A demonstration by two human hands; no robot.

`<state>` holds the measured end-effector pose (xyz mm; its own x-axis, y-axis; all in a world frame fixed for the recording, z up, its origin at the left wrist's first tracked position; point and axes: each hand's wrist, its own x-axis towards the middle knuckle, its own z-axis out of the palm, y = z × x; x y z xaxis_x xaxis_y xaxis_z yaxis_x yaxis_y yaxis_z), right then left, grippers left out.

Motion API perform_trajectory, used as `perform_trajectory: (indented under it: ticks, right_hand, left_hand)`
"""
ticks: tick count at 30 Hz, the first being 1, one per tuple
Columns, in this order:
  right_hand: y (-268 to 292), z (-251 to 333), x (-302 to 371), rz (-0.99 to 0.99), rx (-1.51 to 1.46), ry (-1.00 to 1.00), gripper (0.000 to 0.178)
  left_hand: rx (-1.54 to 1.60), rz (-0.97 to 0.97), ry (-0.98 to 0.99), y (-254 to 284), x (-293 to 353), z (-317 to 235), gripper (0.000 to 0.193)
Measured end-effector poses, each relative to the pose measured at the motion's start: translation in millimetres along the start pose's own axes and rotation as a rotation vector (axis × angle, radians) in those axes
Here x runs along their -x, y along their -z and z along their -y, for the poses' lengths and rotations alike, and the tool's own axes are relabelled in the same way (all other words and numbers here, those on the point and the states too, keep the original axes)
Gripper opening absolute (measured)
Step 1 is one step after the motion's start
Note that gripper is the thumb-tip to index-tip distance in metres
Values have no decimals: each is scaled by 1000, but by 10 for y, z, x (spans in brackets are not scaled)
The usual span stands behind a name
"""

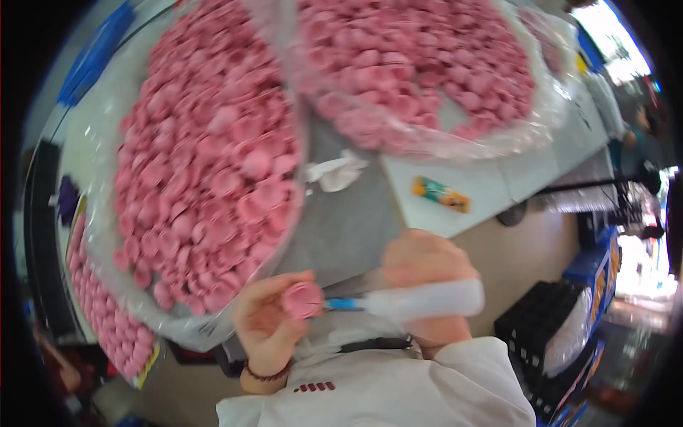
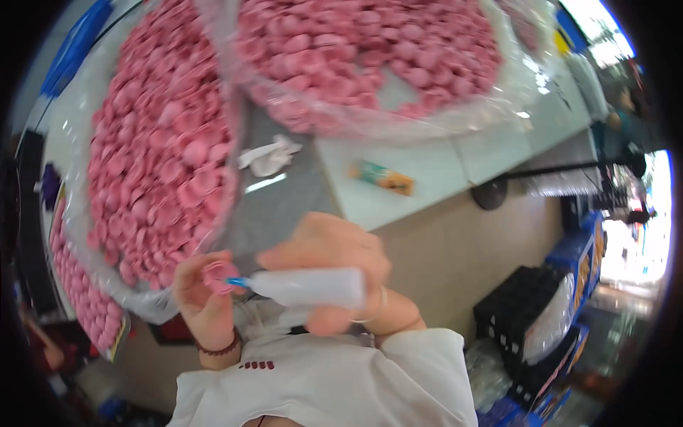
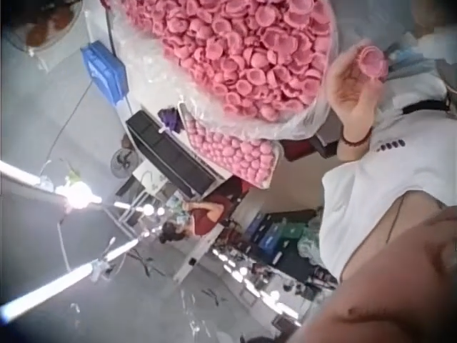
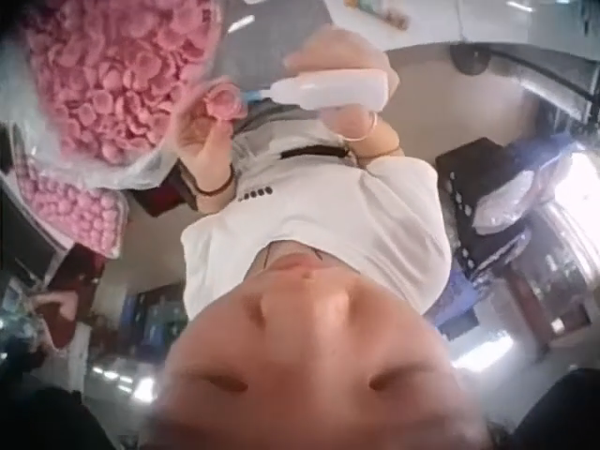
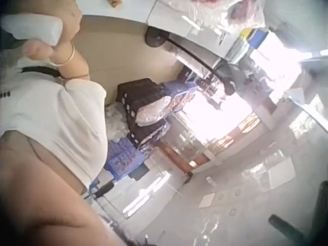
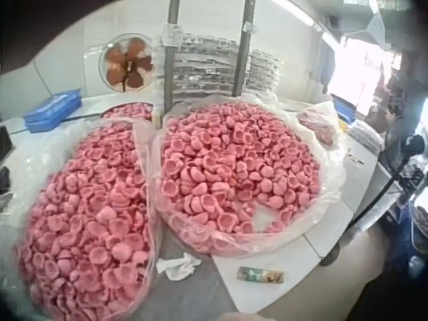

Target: Applying glue to pink plastic shell halves and joining them together to form small pods.

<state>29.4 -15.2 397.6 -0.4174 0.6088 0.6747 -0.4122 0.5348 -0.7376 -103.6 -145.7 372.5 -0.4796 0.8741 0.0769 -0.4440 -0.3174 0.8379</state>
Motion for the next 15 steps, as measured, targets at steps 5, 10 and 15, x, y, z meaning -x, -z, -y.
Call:
perform_trajectory:
  ticks: [5, 10, 15]
  right_hand:
    - [-200, 57, 21, 46, -71, 66, 58]
    - [-233, -6, 53, 32, 12, 160, 53]
    - [-222, 22, 53, 53, 63, 97, 52]
  left_hand:
    - [26, 141, -36, 64, 0, -60, 41]
    - [58, 177, -19, 90, -11, -61, 41]
    - [79, 188, -30, 107, -35, -53, 41]
